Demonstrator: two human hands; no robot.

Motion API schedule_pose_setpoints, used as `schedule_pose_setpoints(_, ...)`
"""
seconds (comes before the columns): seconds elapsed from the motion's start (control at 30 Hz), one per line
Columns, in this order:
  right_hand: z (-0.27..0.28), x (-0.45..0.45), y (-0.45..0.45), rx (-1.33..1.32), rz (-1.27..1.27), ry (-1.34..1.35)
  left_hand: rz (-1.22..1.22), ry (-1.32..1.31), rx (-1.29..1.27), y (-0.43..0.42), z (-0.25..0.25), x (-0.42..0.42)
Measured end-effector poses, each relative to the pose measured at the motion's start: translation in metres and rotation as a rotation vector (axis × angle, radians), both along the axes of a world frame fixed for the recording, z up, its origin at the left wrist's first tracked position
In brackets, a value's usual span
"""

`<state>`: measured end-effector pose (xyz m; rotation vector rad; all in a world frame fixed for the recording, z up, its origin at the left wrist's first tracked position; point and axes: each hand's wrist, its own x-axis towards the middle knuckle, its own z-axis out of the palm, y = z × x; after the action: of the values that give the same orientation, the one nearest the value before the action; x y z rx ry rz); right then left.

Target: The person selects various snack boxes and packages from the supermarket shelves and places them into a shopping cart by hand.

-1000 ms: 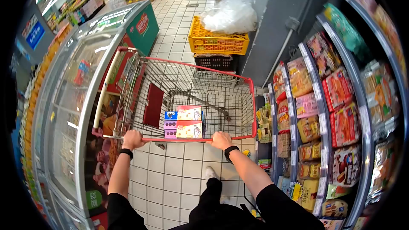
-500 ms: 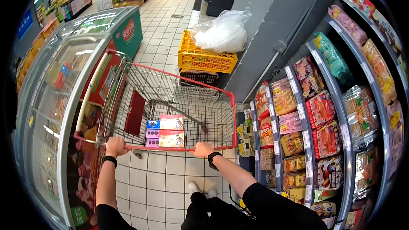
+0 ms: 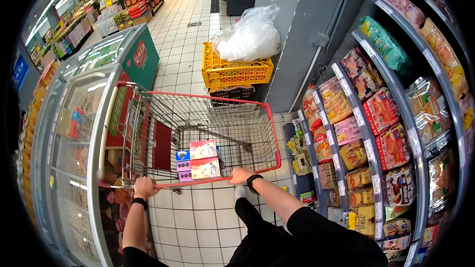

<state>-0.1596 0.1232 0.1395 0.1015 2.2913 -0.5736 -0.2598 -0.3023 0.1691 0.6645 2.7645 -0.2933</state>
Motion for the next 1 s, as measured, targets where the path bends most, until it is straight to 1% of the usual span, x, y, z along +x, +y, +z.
schedule_pose_setpoints(0.1,-0.031,-0.015,0.007,-0.12,0.061,0.002,-0.005,-0.035,-0.016,0.007,0.022,-0.006)
schedule_pose_setpoints(0.13,-0.027,-0.021,0.006,-0.121,0.095,-0.078,-0.011,-0.057,0.004,0.006,0.022,-0.009)
schedule_pose_setpoints(0.23,-0.018,-0.032,0.011,-0.15,0.071,-0.142,-0.036,-0.082,-0.005,0.01,0.031,-0.018)
schedule_pose_setpoints(0.27,-0.031,-0.033,0.013,-0.124,0.089,-0.051,-0.041,-0.086,-0.002,0.011,0.031,-0.023)
schedule_pose_setpoints(0.3,-0.025,-0.034,0.012,-0.135,0.035,-0.024,-0.045,-0.09,0.001,0.009,0.029,-0.027)
schedule_pose_setpoints(0.37,0.004,-0.045,0.004,-0.129,-0.015,-0.071,-0.054,-0.099,0.009,0.001,0.03,-0.041)
schedule_pose_setpoints(0.47,0.0,-0.065,0.005,-0.134,0.05,-0.059,-0.079,-0.103,-0.03,-0.005,0.026,-0.056)
schedule_pose_setpoints(0.5,0.003,-0.066,0.003,-0.113,0.037,-0.02,-0.091,-0.082,-0.043,-0.005,0.027,-0.061)
schedule_pose_setpoints(0.53,-0.008,-0.07,-0.005,-0.105,0.024,0.001,-0.089,-0.089,-0.033,-0.003,0.047,-0.062)
schedule_pose_setpoints(0.57,-0.018,-0.072,-0.007,-0.088,0.011,0.01,-0.083,-0.09,-0.066,-0.009,0.042,-0.064)
schedule_pose_setpoints(0.63,-0.004,-0.085,-0.011,-0.039,0.021,0.02,-0.07,-0.141,-0.036,-0.011,0.044,-0.076)
schedule_pose_setpoints(0.67,0.003,-0.088,-0.019,-0.023,0.0,0.067,-0.082,-0.141,-0.034,-0.016,0.047,-0.083)
schedule_pose_setpoints(0.77,0.012,-0.104,-0.025,0.035,0.014,0.053,-0.121,-0.098,0.002,-0.027,0.037,-0.094)
schedule_pose_setpoints(0.8,0.003,-0.103,-0.025,0.02,-0.022,0.141,-0.143,-0.087,-0.005,-0.032,0.028,-0.097)
schedule_pose_setpoints(0.87,0.011,-0.108,-0.034,0.064,-0.064,0.152,-0.183,-0.077,-0.006,-0.038,0.027,-0.11)
schedule_pose_setpoints(0.93,0.021,-0.112,-0.048,0.119,-0.106,0.148,-0.19,-0.091,0.074,-0.045,0.029,-0.124)
schedule_pose_setpoints(1.0,0.017,-0.117,-0.058,0.12,-0.148,0.179,-0.217,-0.078,0.092,-0.054,0.026,-0.138)
